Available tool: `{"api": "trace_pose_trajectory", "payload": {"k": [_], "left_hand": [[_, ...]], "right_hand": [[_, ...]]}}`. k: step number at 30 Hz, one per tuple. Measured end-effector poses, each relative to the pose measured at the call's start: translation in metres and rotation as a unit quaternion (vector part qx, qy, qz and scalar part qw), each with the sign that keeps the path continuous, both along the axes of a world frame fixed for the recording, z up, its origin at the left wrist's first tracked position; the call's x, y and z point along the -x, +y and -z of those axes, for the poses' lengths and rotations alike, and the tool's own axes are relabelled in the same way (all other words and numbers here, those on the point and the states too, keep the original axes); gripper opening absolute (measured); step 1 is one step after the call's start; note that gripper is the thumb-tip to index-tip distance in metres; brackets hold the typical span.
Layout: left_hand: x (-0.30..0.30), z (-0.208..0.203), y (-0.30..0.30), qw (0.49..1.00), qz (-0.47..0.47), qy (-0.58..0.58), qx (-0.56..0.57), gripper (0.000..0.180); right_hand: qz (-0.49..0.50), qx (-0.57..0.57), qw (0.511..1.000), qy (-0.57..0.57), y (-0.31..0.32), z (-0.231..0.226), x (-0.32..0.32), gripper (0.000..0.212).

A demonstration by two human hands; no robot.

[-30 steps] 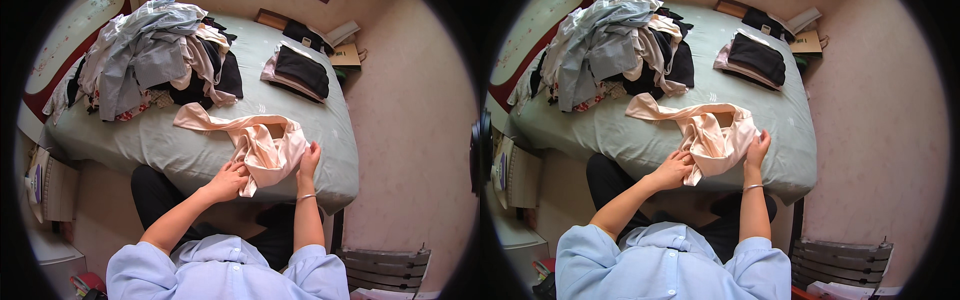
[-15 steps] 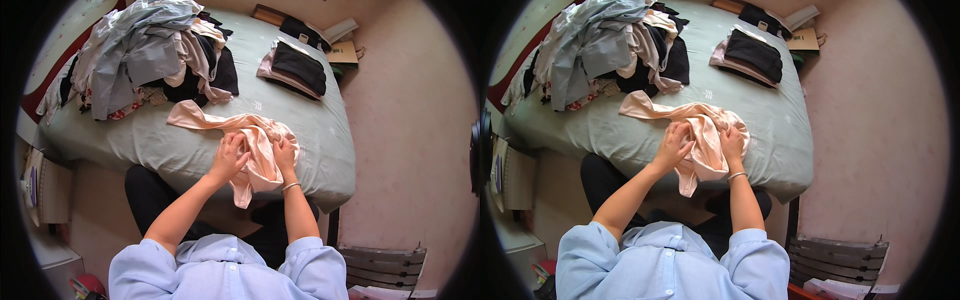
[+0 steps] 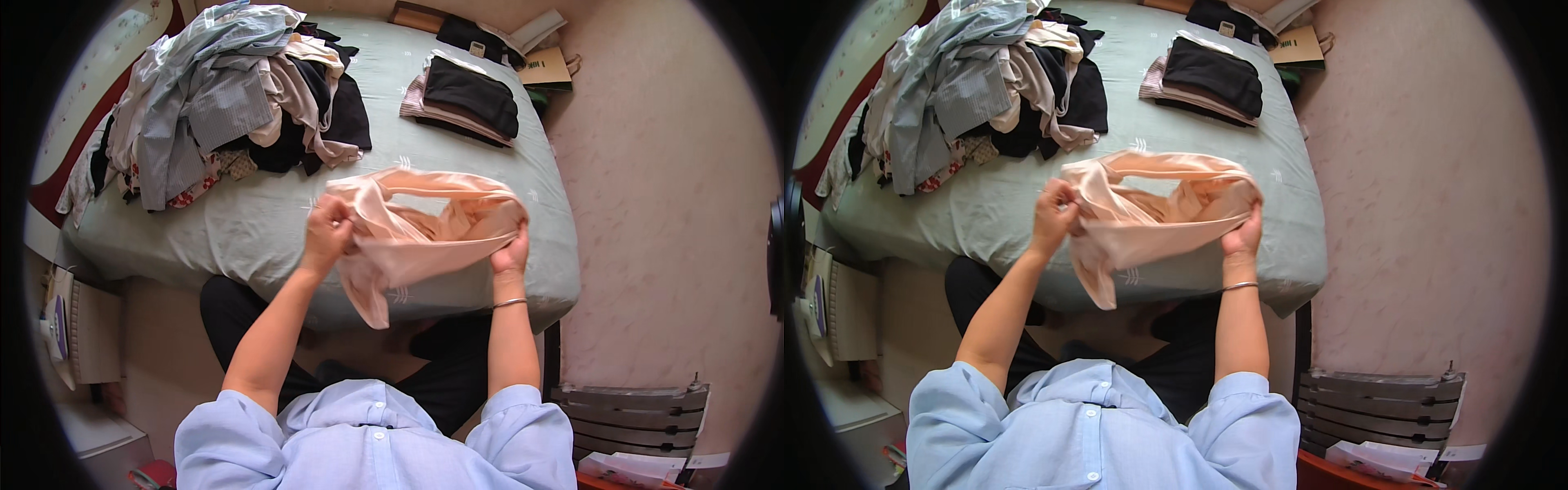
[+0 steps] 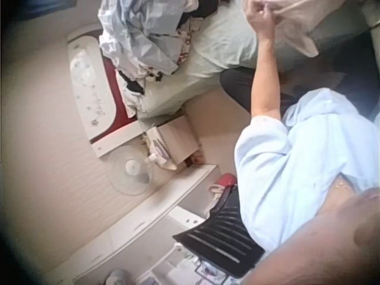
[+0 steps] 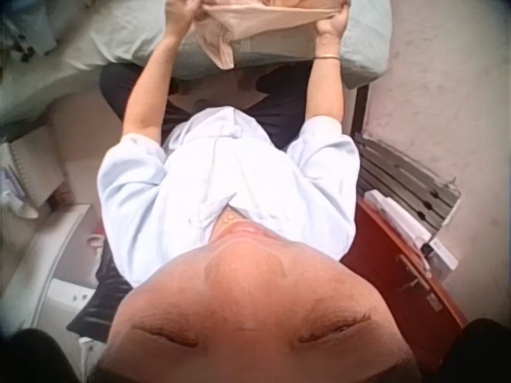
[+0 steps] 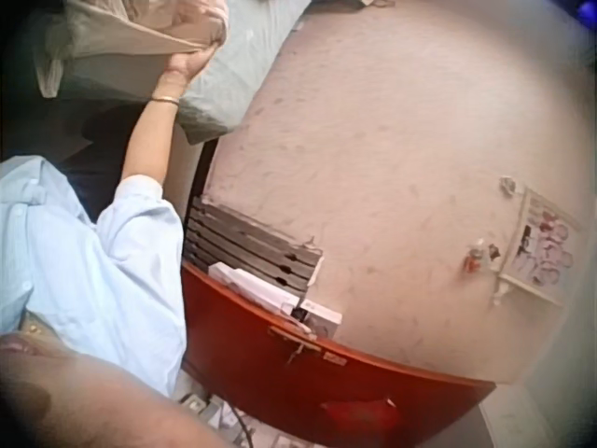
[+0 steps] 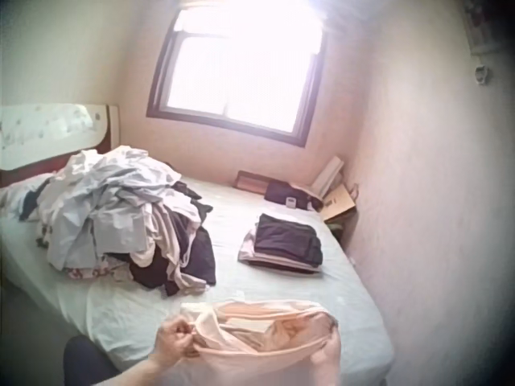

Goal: The person folds a brown long-sleeved shirt, a black long-sleeved shirt, and a light pink long-sleeved shirt on a bed. They smooth out each garment, fold the sleeves and sides, and then fold the body of the shirt before placing it on a growing stack of folded clothes.

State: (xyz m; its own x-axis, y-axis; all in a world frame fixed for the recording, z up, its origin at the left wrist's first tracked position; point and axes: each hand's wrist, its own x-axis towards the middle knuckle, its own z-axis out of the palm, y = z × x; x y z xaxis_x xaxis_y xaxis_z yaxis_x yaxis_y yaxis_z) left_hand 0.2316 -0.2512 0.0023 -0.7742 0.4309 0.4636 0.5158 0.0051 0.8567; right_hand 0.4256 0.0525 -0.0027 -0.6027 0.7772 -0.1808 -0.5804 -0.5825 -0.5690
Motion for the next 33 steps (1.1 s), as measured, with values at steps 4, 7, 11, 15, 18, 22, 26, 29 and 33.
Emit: {"api": "trace_pose_trajectory", "payload": {"k": [4,7,11,15,18,22,26,29,33], "left_hand": [[0.023,-0.012,-0.039,0.995,-0.059,-0.032,-0.077,0.014],[0.033,0.013,-0.078,0.991,-0.059,-0.084,0.081,0.013],[0.031,0.025,-0.093,0.979,-0.061,-0.051,0.188,0.016],[0.002,-0.044,-0.059,0.977,-0.088,0.166,0.096,0.033],[-0.025,-0.058,-0.002,0.979,0.116,0.143,0.084,0.039],[-0.055,-0.025,0.053,0.918,0.127,0.298,0.229,0.059],[-0.027,-0.002,0.075,0.955,0.113,0.051,0.268,0.025],[0.004,0.019,0.087,0.957,0.170,-0.202,0.120,0.025],[0.024,0.015,0.078,0.895,0.136,-0.423,0.034,0.029]], "right_hand": [[0.104,0.019,0.994,-0.004,0.022,0.017,-0.034,0.037],[0.152,-0.011,0.980,-0.128,0.025,0.053,-0.059,0.034],[0.196,-0.127,0.933,-0.275,0.008,0.054,-0.069,0.043],[0.237,-0.421,0.794,-0.369,-0.004,0.024,-0.052,0.042],[0.002,-0.523,0.779,-0.346,-0.005,0.009,-0.041,0.040],[-0.105,-0.666,0.640,-0.369,-0.027,0.016,0.013,0.047],[0.161,-0.671,0.584,-0.428,0.017,0.051,0.022,0.058],[0.168,-0.384,0.782,-0.461,0.087,0.074,-0.013,0.061],[0.268,-0.442,0.693,-0.503,0.068,0.049,-0.011,0.048]]}}
